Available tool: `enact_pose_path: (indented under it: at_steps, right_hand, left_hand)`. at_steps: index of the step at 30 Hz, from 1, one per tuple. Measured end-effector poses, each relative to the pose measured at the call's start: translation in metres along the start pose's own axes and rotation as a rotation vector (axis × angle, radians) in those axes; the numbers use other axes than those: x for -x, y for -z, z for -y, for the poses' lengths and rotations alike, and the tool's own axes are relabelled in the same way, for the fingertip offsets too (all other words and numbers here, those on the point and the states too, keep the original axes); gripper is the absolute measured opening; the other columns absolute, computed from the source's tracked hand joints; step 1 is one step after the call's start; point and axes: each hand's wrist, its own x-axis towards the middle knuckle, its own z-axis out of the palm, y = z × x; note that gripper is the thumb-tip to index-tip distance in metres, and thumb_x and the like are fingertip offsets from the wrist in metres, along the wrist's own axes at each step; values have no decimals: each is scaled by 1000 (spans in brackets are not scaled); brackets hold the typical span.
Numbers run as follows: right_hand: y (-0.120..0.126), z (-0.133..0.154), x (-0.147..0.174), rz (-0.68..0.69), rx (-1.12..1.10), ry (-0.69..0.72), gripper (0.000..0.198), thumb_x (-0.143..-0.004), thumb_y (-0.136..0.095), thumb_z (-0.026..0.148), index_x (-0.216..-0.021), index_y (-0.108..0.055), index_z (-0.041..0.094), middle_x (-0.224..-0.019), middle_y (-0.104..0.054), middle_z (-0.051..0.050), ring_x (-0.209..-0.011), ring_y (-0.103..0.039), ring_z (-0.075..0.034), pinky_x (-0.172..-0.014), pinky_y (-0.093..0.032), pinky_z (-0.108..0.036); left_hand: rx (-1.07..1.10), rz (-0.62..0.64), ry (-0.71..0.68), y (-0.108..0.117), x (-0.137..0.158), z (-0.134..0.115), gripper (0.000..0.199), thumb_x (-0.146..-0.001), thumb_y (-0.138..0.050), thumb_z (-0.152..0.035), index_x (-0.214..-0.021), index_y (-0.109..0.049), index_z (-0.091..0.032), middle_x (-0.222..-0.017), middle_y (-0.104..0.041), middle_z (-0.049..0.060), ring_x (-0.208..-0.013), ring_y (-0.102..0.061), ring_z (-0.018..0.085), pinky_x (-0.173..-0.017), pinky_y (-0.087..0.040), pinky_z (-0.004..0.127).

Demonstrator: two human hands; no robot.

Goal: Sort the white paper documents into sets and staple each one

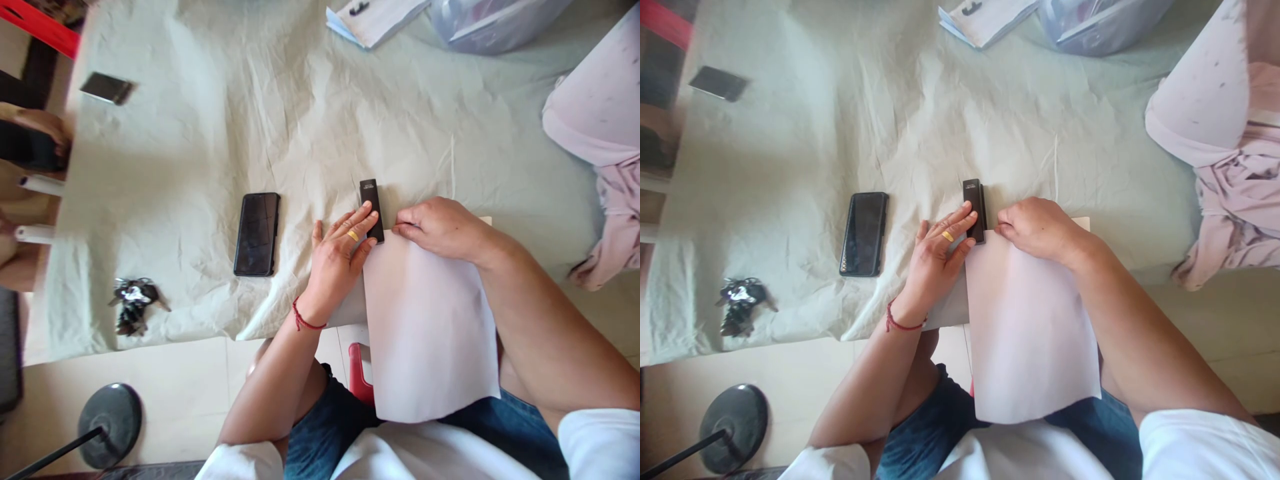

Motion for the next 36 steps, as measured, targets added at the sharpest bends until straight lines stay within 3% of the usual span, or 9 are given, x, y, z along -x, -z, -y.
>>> enact_pose_path:
  at_steps: [6,11,18,22,25,27,30,33,36]
  right_hand:
    - [-4,-3,-1,-19,29,29,34,-109,-52,40,-83,-63,22,-75,-62,-2,-72,-53,-18,-74,-33,-35]
    - [-4,-5,2,-5,24,50,34,-110,-54,40,-82,-64,22,-75,-62,-2,-72,-52,-17,-75,-35,-34]
    - [-2,1,8,75,23,79,31,-108,-58,35,-81,-65,22,-72,-62,-1,-69,-52,-17,-73,-33,-34]
    - [-1,6,12,200,-135,244,28,-107,-59,31,-84,-69,21,-76,-66,0,-71,-56,-15,-75,-35,-32]
    - [3,6,19,242,-325,453,30,-108,-60,39,-88,-71,21,-79,-68,1,-74,-58,-14,-77,-39,-31]
    - [8,5,25,207,-415,529,34,-109,-60,46,-89,-72,21,-82,-69,0,-76,-59,-14,-78,-41,-31]
    - [16,4,33,70,-470,484,38,-109,-58,52,-93,-74,22,-88,-74,-1,-81,-64,-16,-80,-43,-32]
    - [19,2,33,-127,-406,318,40,-111,-55,54,-95,-75,24,-92,-76,-4,-87,-67,-21,-82,-46,-35]
    - [17,2,27,-273,-287,176,45,-113,-50,58,-100,-77,25,-98,-78,-7,-94,-69,-25,-85,-48,-37]
  left_hand:
    - [138,-34,-89,4,-4,6,44,-117,-64,-44,-158,-72,-34,-177,-64,11,-163,-64,31,-142,-43,62]
    - [239,-47,-142,6,-7,4,45,-119,-61,-44,-158,-72,-25,-174,-66,15,-163,-64,29,-137,-52,53]
    - [244,-43,-83,8,-7,1,46,-117,-64,-51,-154,-73,-27,-173,-66,15,-164,-62,32,-135,-54,57]
    - [275,-92,-18,7,-7,-2,48,-113,-66,-61,-147,-76,-28,-170,-69,15,-154,-70,33,-126,-61,54]
    - [359,-177,80,8,-5,-8,53,-111,-68,-66,-142,-78,-24,-145,-83,14,-123,-82,26,-108,-68,43]
    - [407,-262,230,12,-1,-15,51,-110,-69,-68,-133,-81,-24,-118,-86,8,-97,-80,20,-90,-67,35]
    - [494,-317,335,18,3,-25,54,-110,-64,-75,-110,-86,-25,-92,-80,4,-78,-71,17,-74,-60,32]
    - [660,-244,362,22,6,-29,70,-110,-50,-85,-89,-81,-24,-76,-73,5,-69,-69,19,-63,-57,34]
    - [860,-91,372,25,8,-29,73,-104,-54,-91,-87,-78,-25,-71,-72,4,-62,-69,20,-54,-54,34]
